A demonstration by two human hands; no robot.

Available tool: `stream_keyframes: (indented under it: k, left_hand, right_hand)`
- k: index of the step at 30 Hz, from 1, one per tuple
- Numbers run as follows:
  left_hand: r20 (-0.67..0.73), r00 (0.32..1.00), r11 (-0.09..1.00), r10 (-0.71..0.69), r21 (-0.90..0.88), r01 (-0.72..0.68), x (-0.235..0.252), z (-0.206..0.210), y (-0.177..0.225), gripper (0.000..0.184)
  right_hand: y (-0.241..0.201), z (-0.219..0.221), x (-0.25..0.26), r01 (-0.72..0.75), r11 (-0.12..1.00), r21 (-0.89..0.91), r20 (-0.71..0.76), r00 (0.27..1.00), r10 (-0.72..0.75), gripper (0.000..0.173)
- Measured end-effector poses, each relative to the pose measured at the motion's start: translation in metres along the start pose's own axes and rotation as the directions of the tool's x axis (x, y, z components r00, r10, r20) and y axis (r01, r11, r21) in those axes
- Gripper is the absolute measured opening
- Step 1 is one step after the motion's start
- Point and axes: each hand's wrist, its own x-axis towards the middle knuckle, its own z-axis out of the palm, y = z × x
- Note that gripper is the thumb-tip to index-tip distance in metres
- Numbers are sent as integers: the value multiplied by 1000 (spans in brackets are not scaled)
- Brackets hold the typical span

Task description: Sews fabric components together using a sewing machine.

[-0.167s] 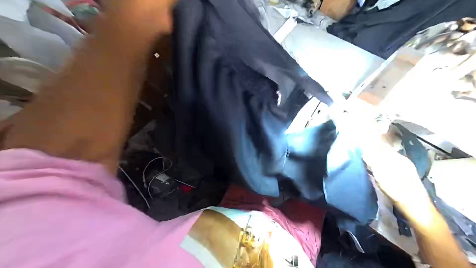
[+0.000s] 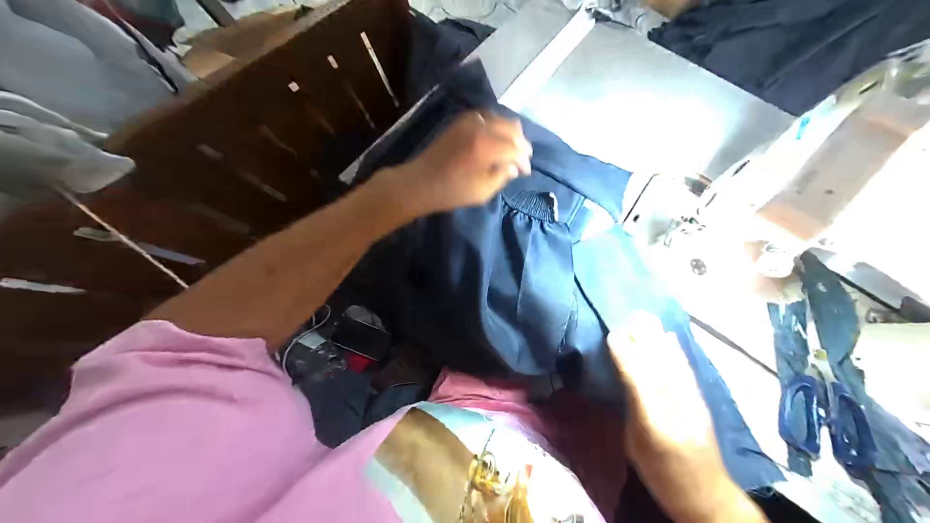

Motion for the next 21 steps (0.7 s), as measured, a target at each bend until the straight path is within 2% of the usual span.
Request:
stream_keyframes:
  k: [1, 2, 3, 5, 7, 9, 13, 15, 17, 18, 19, 21]
  left_hand:
    - [50, 996, 996, 73, -52, -70, -6, 20, 5, 26]
    - [123, 989, 994, 79, -79, -70, -12, 34, 7, 29]
    - [201, 979, 997, 46, -69, -32, -18, 43, 8, 34]
    - [309, 950, 999, -47, -2, 50, -27, 56, 6, 48]
    - [296, 950, 995, -100, 17, 99, -34, 64, 5, 55]
    - [271, 951, 989, -146, 17, 147, -39, 64, 7, 57]
    - [230, 956, 981, -180, -28, 191, -47, 62, 7, 53]
    - [199, 964, 974, -178, -105, 202, -49, 60, 5, 46]
    - [136, 977, 965, -167, -181, 190, -50, 52, 3, 33]
    - [57, 986, 964, -156, -207, 164, -50, 46, 3, 29]
    - [-77, 988, 970, -135, -215, 115, -51, 37, 1, 25]
    - [-386, 922, 983, -25, -178, -48, -53, 11, -11, 21]
  right_hand:
    - [-13, 11, -9, 49, 997, 65, 19, 999, -50, 33]
    - [-20, 21, -16, 67, 992, 105, 46, 996, -73, 34]
    - [-22, 29, -23, 56, 993, 108, 75, 995, -64, 37]
    - [-16, 36, -29, -18, 1000, 13, 106, 994, 17, 57]
    - [-3, 32, -26, -120, 985, -124, 122, 983, 136, 76]
    - [14, 22, -18, -204, 949, -240, 146, 959, 243, 85]
    - [52, 14, -5, -260, 901, -347, 106, 944, 313, 80]
    - [57, 16, -5, -272, 892, -360, 94, 941, 325, 78]
    - [53, 20, -6, -274, 896, -349, 72, 945, 318, 79]
    - [50, 23, -6, -275, 901, -336, 70, 947, 315, 80]
    - [45, 25, -5, -274, 905, -324, 71, 947, 313, 80]
    - [36, 32, -2, -269, 918, -291, 92, 947, 306, 77]
